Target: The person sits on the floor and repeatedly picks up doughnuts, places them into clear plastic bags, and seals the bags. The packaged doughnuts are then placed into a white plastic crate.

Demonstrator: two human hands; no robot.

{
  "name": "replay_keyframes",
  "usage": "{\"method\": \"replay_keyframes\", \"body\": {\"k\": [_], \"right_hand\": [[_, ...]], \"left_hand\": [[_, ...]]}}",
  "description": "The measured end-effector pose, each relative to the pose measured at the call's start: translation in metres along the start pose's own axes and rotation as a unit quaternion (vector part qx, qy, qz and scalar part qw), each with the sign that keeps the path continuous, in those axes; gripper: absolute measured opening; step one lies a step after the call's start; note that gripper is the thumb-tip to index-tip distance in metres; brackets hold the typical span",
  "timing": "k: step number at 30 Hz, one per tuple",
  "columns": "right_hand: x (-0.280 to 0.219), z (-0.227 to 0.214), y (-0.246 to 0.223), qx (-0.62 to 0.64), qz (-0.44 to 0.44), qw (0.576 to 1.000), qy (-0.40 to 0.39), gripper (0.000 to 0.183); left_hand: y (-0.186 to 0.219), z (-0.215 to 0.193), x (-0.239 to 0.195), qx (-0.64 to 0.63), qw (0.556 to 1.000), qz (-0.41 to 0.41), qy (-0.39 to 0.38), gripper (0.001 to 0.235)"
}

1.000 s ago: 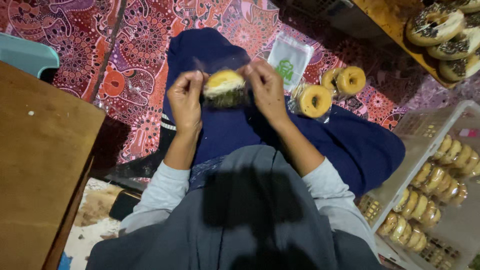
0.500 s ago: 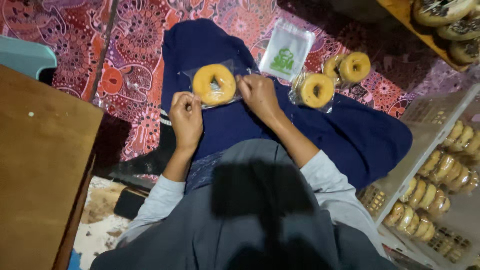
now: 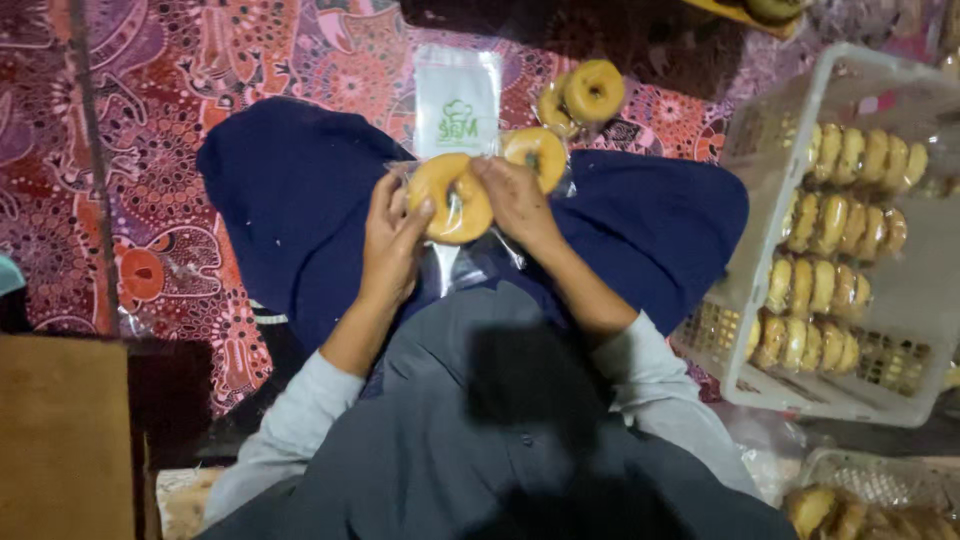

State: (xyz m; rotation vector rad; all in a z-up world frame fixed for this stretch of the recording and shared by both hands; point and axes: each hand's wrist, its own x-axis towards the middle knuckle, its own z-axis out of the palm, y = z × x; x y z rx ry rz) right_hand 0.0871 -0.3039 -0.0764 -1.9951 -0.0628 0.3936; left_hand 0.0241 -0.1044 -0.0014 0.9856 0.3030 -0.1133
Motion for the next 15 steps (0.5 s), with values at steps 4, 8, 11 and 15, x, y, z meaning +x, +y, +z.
{"method": "replay_keyframes", "body": {"k": [4,8,11,15], "right_hand": [[-0.015,-0.054,0.017,0.135,0.036,0.988,0.065,0.042],[-0.052,-0.106,-0.010,0.153,-0.089,0.984,0.021,0.058],[-0.074,-0.134,-0.041,0.085,-0.117,0.989,-0.027,0.072],[-0.062,-0.121,-0.068,-0.230,-0.334,0.913,0.040,0.080]], "left_hand": [[-0.014,0.036,0.024,0.107,0.986,0.099,-0.077,0.051],[-0.026,0.052,0.045,0.080,0.992,0.058,-0.079,0.050],[-0.032,0.050,0.057,-0.056,0.989,-0.126,-0.057,0.045],[-0.022,0.041,0.051,-0.125,0.961,-0.238,-0.064,0.044]]}}
